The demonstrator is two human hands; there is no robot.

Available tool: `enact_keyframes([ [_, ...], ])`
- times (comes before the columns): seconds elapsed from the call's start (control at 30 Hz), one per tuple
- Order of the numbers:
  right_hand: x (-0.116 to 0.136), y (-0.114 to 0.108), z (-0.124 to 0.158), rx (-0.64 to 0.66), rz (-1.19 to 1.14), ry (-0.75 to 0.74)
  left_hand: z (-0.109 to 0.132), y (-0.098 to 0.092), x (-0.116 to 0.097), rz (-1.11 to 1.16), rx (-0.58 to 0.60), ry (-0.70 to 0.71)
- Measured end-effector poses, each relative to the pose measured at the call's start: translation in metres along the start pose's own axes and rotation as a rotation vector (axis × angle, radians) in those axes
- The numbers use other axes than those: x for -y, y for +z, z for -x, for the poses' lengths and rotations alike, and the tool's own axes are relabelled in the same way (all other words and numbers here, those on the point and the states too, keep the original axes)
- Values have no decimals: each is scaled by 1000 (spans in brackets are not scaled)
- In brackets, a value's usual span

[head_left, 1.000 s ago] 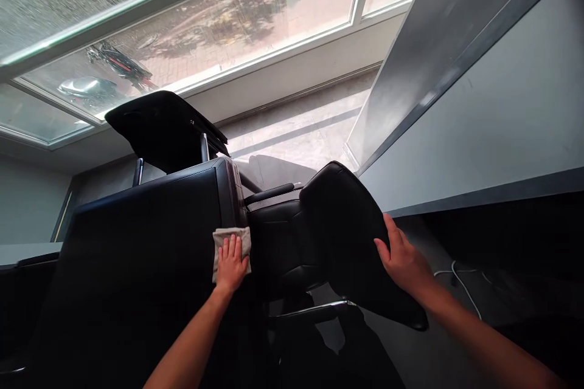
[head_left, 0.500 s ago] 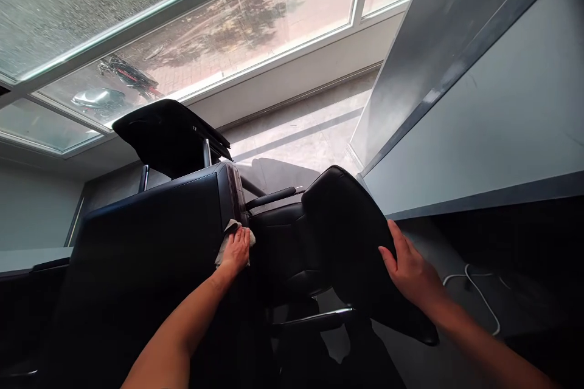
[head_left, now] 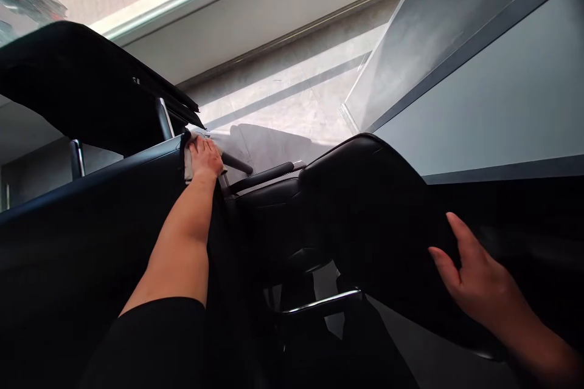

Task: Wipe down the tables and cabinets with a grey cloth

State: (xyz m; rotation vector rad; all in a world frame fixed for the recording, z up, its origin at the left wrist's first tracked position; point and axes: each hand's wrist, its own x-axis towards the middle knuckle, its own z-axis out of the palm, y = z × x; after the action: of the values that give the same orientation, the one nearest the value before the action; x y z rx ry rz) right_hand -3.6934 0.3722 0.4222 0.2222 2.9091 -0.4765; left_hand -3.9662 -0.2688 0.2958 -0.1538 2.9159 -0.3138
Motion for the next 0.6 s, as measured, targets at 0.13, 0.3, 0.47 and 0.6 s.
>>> enact_keyframes([
  [0.13,-7,2,1,14,64,61,-59,-2,19,34,-41,-20],
  [0.3,4,-5,-4,87,107,148,-63,-2,19,35,-66,-24],
  [0.47,15,-10,-9,92,71,70,11,2,-12,48,2,-37],
  [0.6,19,-12,-10,119,5,10,110,7,-39,54,8,16],
])
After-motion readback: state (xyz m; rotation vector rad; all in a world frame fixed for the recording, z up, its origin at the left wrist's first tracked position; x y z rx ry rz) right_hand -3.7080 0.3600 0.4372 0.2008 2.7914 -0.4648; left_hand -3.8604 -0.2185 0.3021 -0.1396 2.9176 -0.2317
